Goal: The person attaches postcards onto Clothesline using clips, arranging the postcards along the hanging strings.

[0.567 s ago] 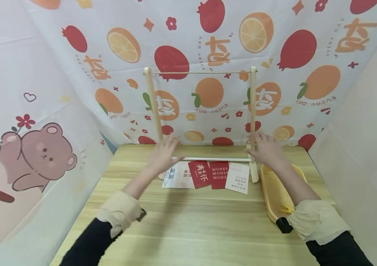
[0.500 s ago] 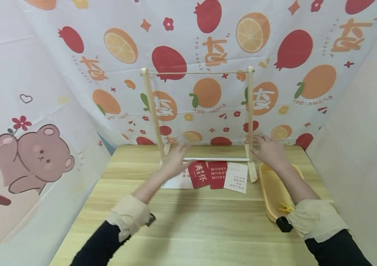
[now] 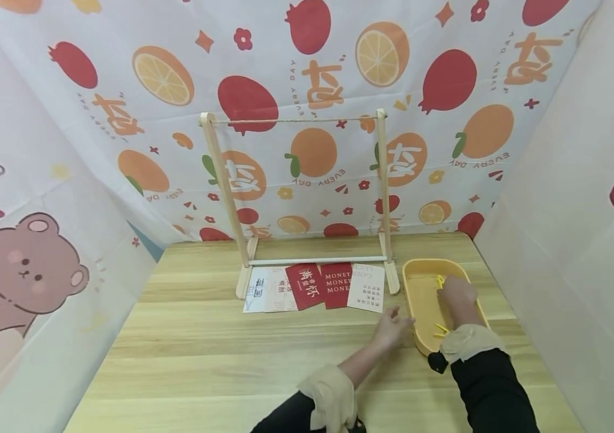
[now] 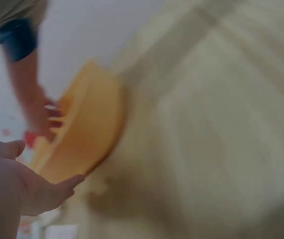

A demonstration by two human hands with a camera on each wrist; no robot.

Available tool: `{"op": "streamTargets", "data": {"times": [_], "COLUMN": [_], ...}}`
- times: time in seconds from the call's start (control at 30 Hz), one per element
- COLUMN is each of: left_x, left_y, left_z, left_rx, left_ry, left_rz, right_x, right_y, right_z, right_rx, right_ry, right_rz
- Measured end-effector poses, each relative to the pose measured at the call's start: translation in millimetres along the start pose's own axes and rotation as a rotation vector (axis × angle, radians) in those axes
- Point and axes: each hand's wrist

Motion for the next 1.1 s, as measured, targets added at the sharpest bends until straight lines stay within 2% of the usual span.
{"op": "streamTargets", "data": {"times": [0.1,0.3,0.4,0.6,0.87,0.97,1.1], "left_x": [13.1,16.6,20.1,27.6,25.1,25.0,25.0], "left_y": [-9.4,-16.9,-16.8,-15.2,-19.0,-19.8,-17.3], "left_z": [-15.5,-30.9,-31.7,-30.3,-23.2,-22.0,-22.5], "left_rx": [-0.001,0.035,0.036,-0.023,-0.040,-0.046,-0.037], "left_ry": [0.014,-0.033,-0.103,-0.184,-0.181,-0.159,-0.151], "left_rz": [-0.021,-0.079,-0.103,-0.093,-0.093,-0.082,-0.080], "right_x": [8.6,22.6,25.0,24.8,27.7,28.9,27.4], "right_y": [-3.5,-3.1,-2.9,-4.9,-3.8,-3.3,-1.8], "right_z": [7.1,11.2,13.5,12.5,8.0,6.6,0.1], "right_rx": [0.014,0.021,0.031,0.082,0.075,0.071,0.017], "right_ry": [0.008,-0.001,-0.011,0.032,0.008,0.038,0.121], "right_rz": [-0.006,0.017,0.028,0.023,0.078,0.124,0.210]}}
Point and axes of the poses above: each hand's wrist, its own y-axis towards the middle knuckle, its own x-axis out of the palm, z = x × y, and after that the axes turned 12 degrees about z, right-handed
